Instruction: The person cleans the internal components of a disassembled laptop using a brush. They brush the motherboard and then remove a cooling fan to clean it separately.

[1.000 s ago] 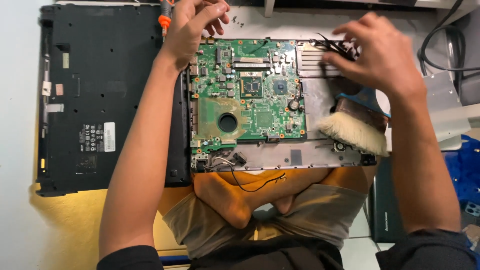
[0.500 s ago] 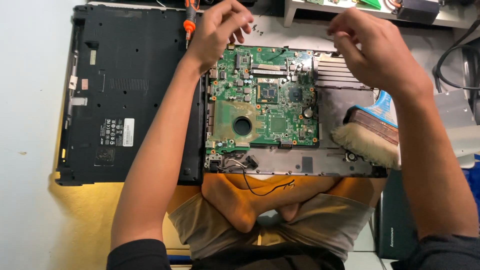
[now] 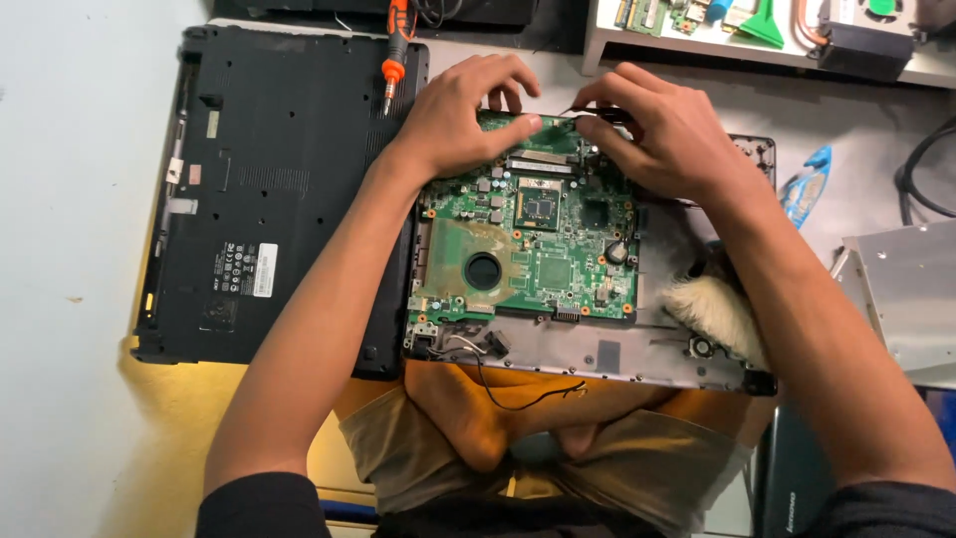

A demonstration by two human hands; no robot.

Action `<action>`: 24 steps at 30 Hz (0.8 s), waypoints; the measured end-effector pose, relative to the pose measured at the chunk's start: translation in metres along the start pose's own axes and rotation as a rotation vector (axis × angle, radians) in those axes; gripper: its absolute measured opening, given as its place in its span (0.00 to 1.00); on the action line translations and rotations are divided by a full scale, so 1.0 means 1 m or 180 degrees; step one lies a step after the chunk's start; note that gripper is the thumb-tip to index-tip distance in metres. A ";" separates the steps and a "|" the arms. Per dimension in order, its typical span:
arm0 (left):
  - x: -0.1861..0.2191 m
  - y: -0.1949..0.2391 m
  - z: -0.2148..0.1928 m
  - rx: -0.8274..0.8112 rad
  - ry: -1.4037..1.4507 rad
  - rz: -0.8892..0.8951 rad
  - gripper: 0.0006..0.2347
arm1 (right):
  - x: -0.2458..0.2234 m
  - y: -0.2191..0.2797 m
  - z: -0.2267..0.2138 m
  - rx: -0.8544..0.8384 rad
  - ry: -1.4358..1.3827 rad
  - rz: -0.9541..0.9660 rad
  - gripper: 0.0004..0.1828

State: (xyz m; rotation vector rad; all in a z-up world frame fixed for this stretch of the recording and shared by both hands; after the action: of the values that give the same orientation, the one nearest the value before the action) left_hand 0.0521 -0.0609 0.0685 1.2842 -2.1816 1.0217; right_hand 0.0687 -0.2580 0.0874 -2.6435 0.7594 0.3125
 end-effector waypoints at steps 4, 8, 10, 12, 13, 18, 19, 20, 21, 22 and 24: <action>0.003 -0.005 0.009 -0.0049 -0.0377 0.0403 0.05 | 0.009 0.005 -0.003 -0.0040 -0.0134 0.0021 0.15; -0.005 -0.012 0.016 -0.0386 -0.0290 0.0446 0.05 | 0.010 0.002 -0.002 -0.0143 -0.0144 0.0080 0.12; -0.004 -0.016 0.018 -0.0417 -0.0200 0.0285 0.06 | 0.011 0.002 0.001 -0.0117 -0.0076 0.0032 0.11; -0.007 -0.020 0.021 -0.0462 -0.0085 0.0141 0.07 | 0.012 0.001 0.002 -0.0095 0.0005 0.0015 0.10; -0.007 -0.019 0.020 -0.0405 0.0114 0.0125 0.08 | 0.010 0.001 -0.001 -0.0029 0.0001 -0.0052 0.09; 0.003 -0.011 0.025 -0.0388 -0.0229 0.0501 0.09 | 0.004 0.002 -0.003 0.0104 0.0062 -0.0193 0.06; 0.010 -0.011 0.028 -0.0315 -0.0404 0.0840 0.12 | 0.003 0.000 -0.003 0.0066 0.0059 -0.0155 0.07; 0.016 -0.008 0.031 -0.0243 -0.0578 0.1178 0.16 | 0.003 -0.001 -0.004 0.0027 0.0056 -0.0117 0.08; 0.016 -0.008 0.029 -0.0231 -0.0564 0.1170 0.16 | 0.002 -0.002 -0.004 0.0007 0.0060 -0.0118 0.08; 0.020 -0.007 0.027 -0.0184 -0.0619 0.1257 0.13 | 0.002 -0.002 -0.005 -0.0023 -0.0055 -0.0079 0.08; 0.023 -0.005 0.026 -0.0141 -0.0670 0.1340 0.11 | 0.002 0.000 -0.005 -0.0057 -0.0174 -0.0035 0.10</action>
State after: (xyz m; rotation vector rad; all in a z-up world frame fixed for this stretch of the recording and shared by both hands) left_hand 0.0450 -0.0953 0.0689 0.9687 -2.6965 1.0154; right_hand 0.0710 -0.2612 0.0913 -2.6434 0.7276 0.3888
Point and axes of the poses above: each hand's wrist, its own y-axis away from the middle knuckle, its own z-axis out of the palm, x = y × z, the point moved 10 cm from there along -y, towards the middle knuckle, and after that the axes turned 1 degree about x, right-handed, at the moved point
